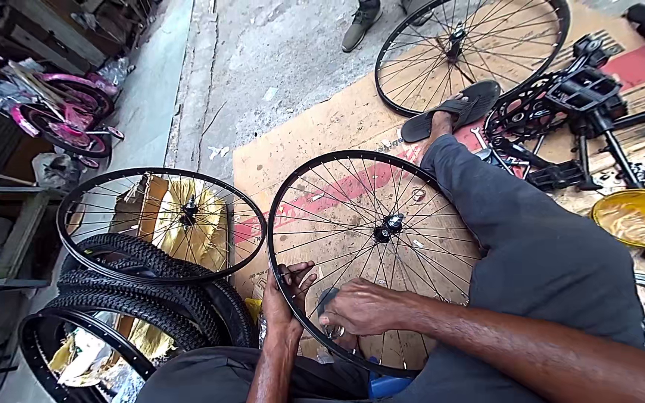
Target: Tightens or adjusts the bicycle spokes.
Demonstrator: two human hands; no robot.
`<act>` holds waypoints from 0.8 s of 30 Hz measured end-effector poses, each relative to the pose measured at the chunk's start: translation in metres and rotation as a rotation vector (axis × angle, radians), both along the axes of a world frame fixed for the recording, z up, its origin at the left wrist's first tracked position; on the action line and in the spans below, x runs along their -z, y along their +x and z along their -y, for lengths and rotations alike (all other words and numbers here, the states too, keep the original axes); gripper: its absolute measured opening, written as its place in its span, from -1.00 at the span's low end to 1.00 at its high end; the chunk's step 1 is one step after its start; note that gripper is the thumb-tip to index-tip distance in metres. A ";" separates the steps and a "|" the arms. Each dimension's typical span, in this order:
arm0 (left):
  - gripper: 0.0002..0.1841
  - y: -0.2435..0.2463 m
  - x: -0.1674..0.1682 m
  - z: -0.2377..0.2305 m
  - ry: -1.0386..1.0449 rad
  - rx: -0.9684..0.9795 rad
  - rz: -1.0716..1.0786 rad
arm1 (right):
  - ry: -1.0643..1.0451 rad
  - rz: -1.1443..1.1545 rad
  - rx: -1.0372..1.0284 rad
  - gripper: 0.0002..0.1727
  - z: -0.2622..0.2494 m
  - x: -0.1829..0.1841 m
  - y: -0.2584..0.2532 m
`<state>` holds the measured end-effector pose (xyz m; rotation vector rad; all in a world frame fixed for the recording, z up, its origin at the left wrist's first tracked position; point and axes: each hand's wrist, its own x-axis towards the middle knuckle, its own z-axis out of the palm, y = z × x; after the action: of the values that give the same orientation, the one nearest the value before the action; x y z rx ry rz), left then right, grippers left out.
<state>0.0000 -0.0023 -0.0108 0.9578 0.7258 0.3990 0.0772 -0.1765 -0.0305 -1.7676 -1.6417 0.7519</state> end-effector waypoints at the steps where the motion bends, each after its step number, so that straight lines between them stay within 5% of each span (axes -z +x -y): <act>1: -0.39 0.001 0.001 0.000 0.009 -0.003 -0.006 | -0.053 -0.003 0.029 -0.35 -0.003 -0.001 -0.002; 9: -0.45 0.003 -0.002 -0.002 0.027 0.029 -0.013 | -0.041 0.009 0.108 -0.43 0.001 0.000 0.000; 13: -0.23 0.008 -0.010 -0.013 0.066 0.133 -0.043 | 0.022 -0.152 0.158 -0.65 0.013 -0.002 0.028; 16: -0.48 0.012 -0.010 -0.018 0.102 0.115 -0.110 | 0.164 -0.195 0.278 -0.76 0.022 -0.005 0.042; 19: -0.61 0.013 -0.005 -0.012 0.096 0.053 -0.055 | 0.139 0.066 0.409 -0.78 0.023 -0.001 0.052; 21: -0.61 0.004 -0.006 -0.001 0.131 0.014 -0.018 | 0.022 0.099 0.353 -0.74 0.017 -0.004 0.043; 24: -0.50 -0.029 -0.013 0.015 0.279 0.040 -0.079 | 0.022 -0.189 0.180 -0.67 0.017 -0.041 0.014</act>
<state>-0.0288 -0.0174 0.0020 1.2551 0.7329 0.4369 0.0912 -0.1939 0.0108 -1.7439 -1.3432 0.7881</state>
